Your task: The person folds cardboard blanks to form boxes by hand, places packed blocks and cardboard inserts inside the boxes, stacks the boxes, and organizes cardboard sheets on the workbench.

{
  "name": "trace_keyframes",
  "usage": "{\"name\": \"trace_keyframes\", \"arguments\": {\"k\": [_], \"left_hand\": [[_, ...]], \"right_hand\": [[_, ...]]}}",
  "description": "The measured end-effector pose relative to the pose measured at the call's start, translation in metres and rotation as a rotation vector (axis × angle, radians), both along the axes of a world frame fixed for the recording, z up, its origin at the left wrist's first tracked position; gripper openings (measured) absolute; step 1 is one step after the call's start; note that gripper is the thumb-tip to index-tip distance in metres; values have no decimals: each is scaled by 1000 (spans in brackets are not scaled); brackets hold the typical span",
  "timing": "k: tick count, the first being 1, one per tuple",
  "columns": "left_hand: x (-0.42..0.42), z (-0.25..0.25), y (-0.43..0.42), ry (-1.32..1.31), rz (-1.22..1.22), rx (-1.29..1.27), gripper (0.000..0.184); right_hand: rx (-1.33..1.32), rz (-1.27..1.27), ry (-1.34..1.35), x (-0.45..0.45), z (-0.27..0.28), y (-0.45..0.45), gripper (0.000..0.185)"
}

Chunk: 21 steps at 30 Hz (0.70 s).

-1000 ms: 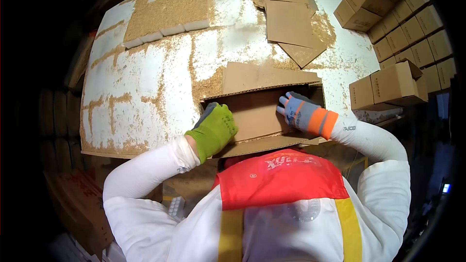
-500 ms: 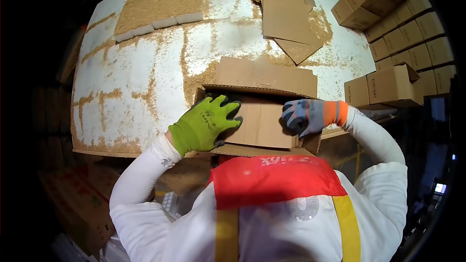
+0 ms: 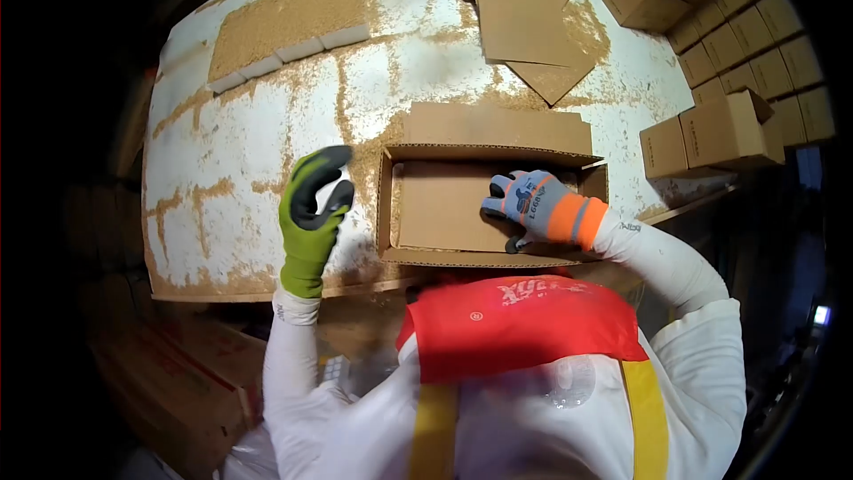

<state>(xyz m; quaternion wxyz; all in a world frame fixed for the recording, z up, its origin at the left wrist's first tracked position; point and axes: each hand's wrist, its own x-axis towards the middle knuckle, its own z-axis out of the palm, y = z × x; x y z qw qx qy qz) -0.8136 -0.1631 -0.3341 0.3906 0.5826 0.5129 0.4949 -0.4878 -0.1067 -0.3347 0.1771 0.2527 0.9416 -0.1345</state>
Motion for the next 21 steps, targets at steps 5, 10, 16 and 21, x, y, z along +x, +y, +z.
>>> {"name": "trace_keyframes", "arguments": {"k": [5, 10, 16, 21], "left_hand": [[32, -73, 6, -237, -188, -767, 80], [51, -59, 9, -31, -181, -682, 47], [2, -122, 6, -128, -231, -612, 45], [-2, -109, 5, -41, -198, -506, 53]], "right_hand": [[-60, -67, -139, -14, 8, 2, 66], [-112, -238, 598, 48, 10, -7, 49], [-489, -1375, 1854, 143, -42, -36, 37], [-514, -1345, 1222, 112, -292, -67, 40]]}}
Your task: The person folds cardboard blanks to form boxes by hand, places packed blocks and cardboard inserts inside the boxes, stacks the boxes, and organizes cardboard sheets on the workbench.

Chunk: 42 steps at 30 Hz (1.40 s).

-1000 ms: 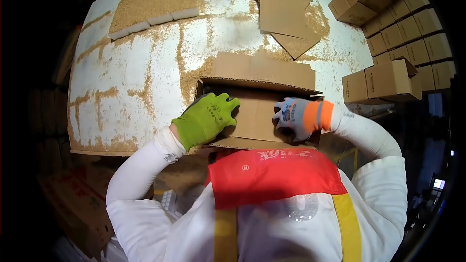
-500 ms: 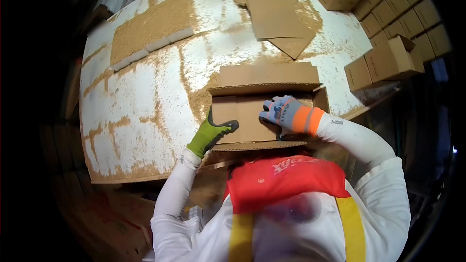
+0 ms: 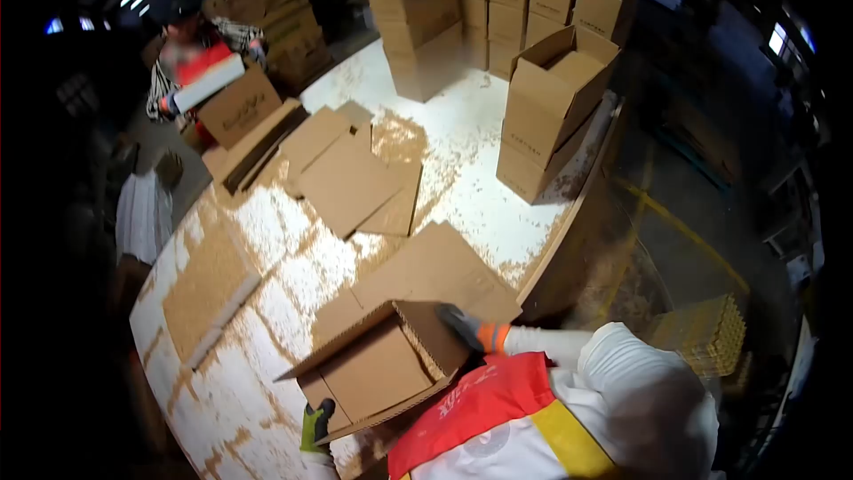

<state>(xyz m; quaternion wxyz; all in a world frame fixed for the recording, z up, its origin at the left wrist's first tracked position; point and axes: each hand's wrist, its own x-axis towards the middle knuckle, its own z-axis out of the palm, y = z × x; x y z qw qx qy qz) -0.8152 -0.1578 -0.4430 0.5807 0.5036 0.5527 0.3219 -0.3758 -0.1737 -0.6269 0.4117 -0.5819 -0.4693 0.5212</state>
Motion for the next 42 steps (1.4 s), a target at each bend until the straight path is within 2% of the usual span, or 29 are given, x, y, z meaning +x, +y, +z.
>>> {"name": "trace_keyframes", "arguments": {"k": [1, 3, 4, 6, 7, 8, 9, 11, 13, 14, 16, 17, 19, 21, 22, 23, 25, 27, 29, 30, 33, 34, 36, 37, 38, 39, 40, 42], "left_hand": [[12, 10, 2, 25, 38, 16, 46], [35, 34, 14, 213, 42, -6, 35], [62, 45, 26, 136, 55, 57, 30], [132, 74, 40, -119, 175, 106, 25], [212, 133, 40, -208, 267, 106, 29], [265, 171, 46, -300, 199, 158, 39], [310, 202, 61, -389, 42, 144, 46], [396, 236, 98, -437, -159, 317, 47], [493, 242, 140, -432, -244, 598, 48], [533, 244, 145, -418, -245, 652, 48], [588, 268, 122, -422, -238, 515, 45], [612, 274, 114, -566, -226, 285, 44], [618, 266, 115, -484, -331, 448, 47], [636, 279, 99, -609, -313, 146, 50], [634, 277, 107, -618, -415, 89, 56], [627, 272, 112, -638, -520, 125, 61], [629, 267, 130, -579, -511, 81, 61], [617, 251, 147, -249, -640, 433, 58], [634, 275, 130, -474, -507, 226, 61], [630, 273, 141, -87, -690, 509, 61], [643, 288, 132, -630, -576, 47, 62], [654, 300, 128, -342, -576, 170, 66], [651, 305, 131, -251, -655, 263, 72], [649, 316, 136, -263, -607, 140, 72], [648, 307, 153, -283, -494, -33, 66], [646, 285, 170, -129, -482, 75, 72], [647, 269, 153, 41, -439, 340, 76], [670, 216, 140, 103, -245, 569, 71]], "right_hand": [[-33, -52, 113, -10, 73, 1, 40], [22, -170, 304, 14, 169, 22, 40], [22, -300, 567, 37, 186, 44, 39], [337, -94, -92, 126, 241, 72, 38], [504, -78, -397, 170, 275, 85, 38], [672, -116, -588, 222, 313, 99, 39], [772, -225, -658, 281, 353, 109, 39], [863, -486, -785, 399, 418, 126, 40], [796, -719, -913, 515, 458, 133, 41], [706, -798, -958, 562, 465, 135, 42], [501, -855, -969, 636, 466, 134, 43], [405, -847, -950, 661, 463, 134, 43], [310, -781, -859, 690, 453, 138, 44], [263, -728, -767, 710, 439, 139, 45], [252, -707, -717, 720, 434, 140, 46], [246, -692, -664, 724, 428, 140, 47], [224, -655, -526, 735, 411, 137, 48], [225, -613, -367, 734, 382, 138, 49], [253, -615, -247, 730, 359, 138, 50], [271, -629, -202, 728, 351, 139, 51], [444, -767, -11, 740, 339, 146, 53], [552, -836, 81, 741, 328, 147, 54], [799, -951, 275, 735, 301, 150, 55], [882, -978, 349, 730, 291, 150, 56], [906, -990, 419, 723, 279, 148, 56], [850, -998, 498, 704, 266, 143, 58], [795, -1006, 579, 684, 253, 138, 60], [702, -922, 641, 655, 249, 152, 61]]}}
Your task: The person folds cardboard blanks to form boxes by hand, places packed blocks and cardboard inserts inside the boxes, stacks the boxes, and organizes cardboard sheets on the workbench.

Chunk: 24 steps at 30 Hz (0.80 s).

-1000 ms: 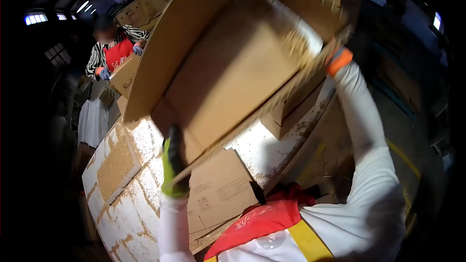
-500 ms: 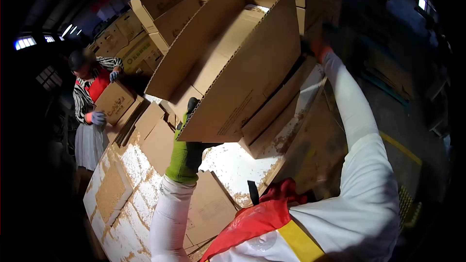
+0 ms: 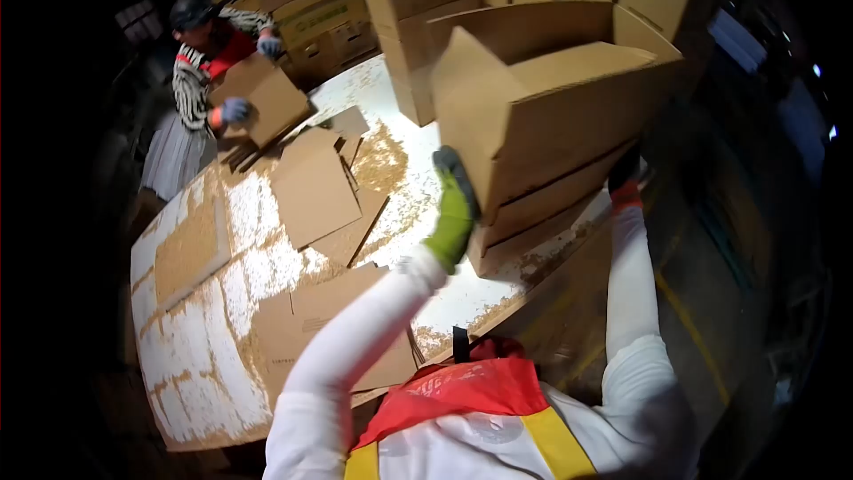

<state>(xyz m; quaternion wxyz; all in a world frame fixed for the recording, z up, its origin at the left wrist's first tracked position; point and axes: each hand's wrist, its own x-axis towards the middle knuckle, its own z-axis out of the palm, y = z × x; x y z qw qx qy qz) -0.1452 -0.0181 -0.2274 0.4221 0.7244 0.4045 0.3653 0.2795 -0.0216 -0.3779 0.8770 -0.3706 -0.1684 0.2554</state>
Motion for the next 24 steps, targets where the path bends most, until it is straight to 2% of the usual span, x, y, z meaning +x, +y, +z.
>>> {"name": "trace_keyframes", "arguments": {"k": [1, 3, 4, 6, 8, 9, 11, 12, 13, 14, 15, 16, 17, 18, 19, 20, 21, 22, 23, 24], "left_hand": [[22, -32, 0, -22, 78, 34, 69], [60, -86, 11, 117, 136, 69, 65], [74, -107, 24, 419, 89, 152, 68], [57, -134, 32, 220, 65, 69, 67], [-19, -104, 5, -360, 73, -315, 59], [-65, -86, -12, -432, 57, -564, 55], [-165, -181, -18, -192, 395, -223, 50], [-229, -210, -35, 13, 635, -31, 51], [-304, -254, -53, 244, 758, 112, 57], [-374, -266, -81, 419, 910, 28, 67], [-434, -291, -109, 715, 1078, -18, 79], [-447, -285, -114, 764, 1044, -73, 85], [-466, -277, -132, 875, 1150, -230, 87], [-490, -276, -156, 980, 1254, -390, 88], [-511, -297, -175, 842, 1095, -401, 90], [-532, -321, -196, 705, 934, -407, 92], [-531, -323, -209, 800, 958, -344, 96], [-538, -303, -213, 752, 987, -464, 100], [-554, -294, -221, 599, 977, -509, 98], [-569, -320, -237, 710, 1021, -417, 97]], "right_hand": [[-22, 49, -24, -5, 1, -2, 61], [-49, 56, -38, -8, -2, -11, 59], [-43, 36, -66, -7, 3, -14, 58], [-34, -19, -120, -7, 7, -22, 56], [-31, -83, -151, -15, 0, -37, 54], [-39, -101, -157, -25, -10, -51, 53], [-95, -67, -127, -79, -49, -76, 51], [-138, -27, -108, -111, -75, -94, 50], [-194, 35, -92, -146, -106, -111, 49], [-255, 111, -89, -185, -134, -128, 48], [-337, 213, -116, -226, -160, -141, 47], [-446, 343, -206, -256, -182, -151, 46], [-677, 302, -361, -315, -204, -158, 37], [-871, 437, -830, -381, -216, -169, 45], [-1032, 554, -1310, -449, -218, -171, 53], [-1322, 590, -1535, -526, -203, -169, 77], [-1375, 470, -1479, -575, -204, -162, 95], [-1337, 518, -1449, -586, -215, -144, 95], [-1189, 600, -1160, -599, -195, -130, 94], [-1114, 578, -1202, -610, -201, -119, 89]]}}
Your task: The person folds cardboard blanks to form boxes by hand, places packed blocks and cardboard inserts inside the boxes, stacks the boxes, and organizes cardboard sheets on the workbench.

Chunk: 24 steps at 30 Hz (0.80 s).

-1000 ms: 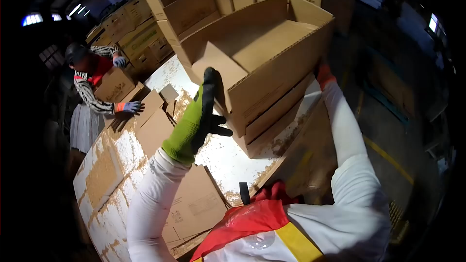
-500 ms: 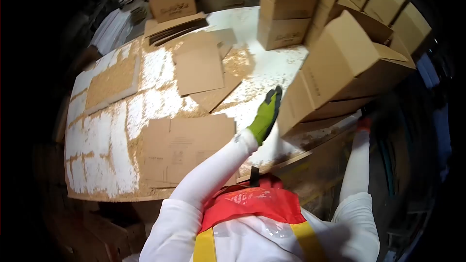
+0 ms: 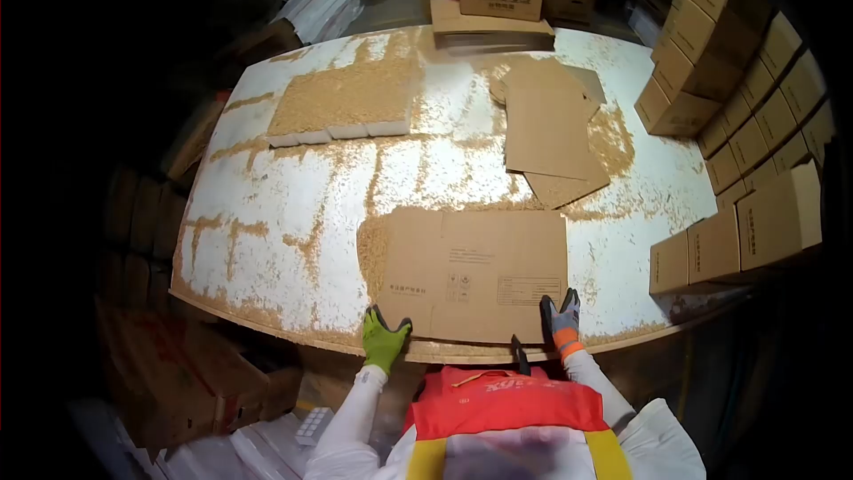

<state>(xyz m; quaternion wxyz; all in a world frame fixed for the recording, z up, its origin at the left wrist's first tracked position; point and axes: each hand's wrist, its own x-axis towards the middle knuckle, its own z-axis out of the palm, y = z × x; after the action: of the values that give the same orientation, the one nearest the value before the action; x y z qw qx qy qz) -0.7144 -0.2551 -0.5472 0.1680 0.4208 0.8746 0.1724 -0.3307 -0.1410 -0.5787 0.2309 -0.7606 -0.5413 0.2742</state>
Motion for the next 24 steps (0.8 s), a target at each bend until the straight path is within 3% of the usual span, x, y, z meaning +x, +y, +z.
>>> {"name": "trace_keyframes", "arguments": {"k": [3, 5, 6, 7, 8, 9, 10, 12, 14, 15, 17, 18, 19, 21, 24], "left_hand": [[-20, 68, -11, 15, -247, 166, 84], [-43, 132, 4, 92, -497, 79, 76], [-54, 167, 14, 130, -614, 34, 72], [-64, 201, 28, 151, -632, 180, 50], [-74, 230, 47, 157, -645, 246, 42], [-83, 252, 68, 158, -668, 316, 34], [-92, 265, 89, 143, -701, 320, 29], [-106, 277, 135, 138, -774, 381, 19], [-100, 278, 172, 325, -682, 175, 40], [-89, 281, 185, 478, -597, 63, 53], [-39, 286, 203, 684, -625, 467, 78], [-10, 282, 215, 531, -794, 461, 82], [14, 274, 218, 362, -967, 437, 87], [39, 255, 199, 477, -750, 538, 80], [48, 241, 154, 373, -801, 762, 55]], "right_hand": [[-42, 197, -64, 16, -9, 13, 74], [-164, 162, 43, -13, 91, 32, 56], [-187, 366, -145, -6, 124, 43, 53], [-36, 556, -273, -7, 162, 55, 50], [143, 718, -417, -8, 199, 66, 48], [491, 850, -497, -25, 247, 73, 47], [471, 831, -366, -51, 287, 87, 45], [596, 996, -290, -90, 313, 95, 43], [338, 942, -598, -121, 298, 116, 45], [344, 924, -612, -122, 297, 132, 45], [366, 913, -626, -129, 298, 168, 47], [550, 933, -579, -124, 291, 182, 49], [403, 997, -471, -125, 296, 189, 49], [110, 1113, -266, -127, 322, 217, 51], [35, 1176, -346, -133, 334, 234, 54]]}}
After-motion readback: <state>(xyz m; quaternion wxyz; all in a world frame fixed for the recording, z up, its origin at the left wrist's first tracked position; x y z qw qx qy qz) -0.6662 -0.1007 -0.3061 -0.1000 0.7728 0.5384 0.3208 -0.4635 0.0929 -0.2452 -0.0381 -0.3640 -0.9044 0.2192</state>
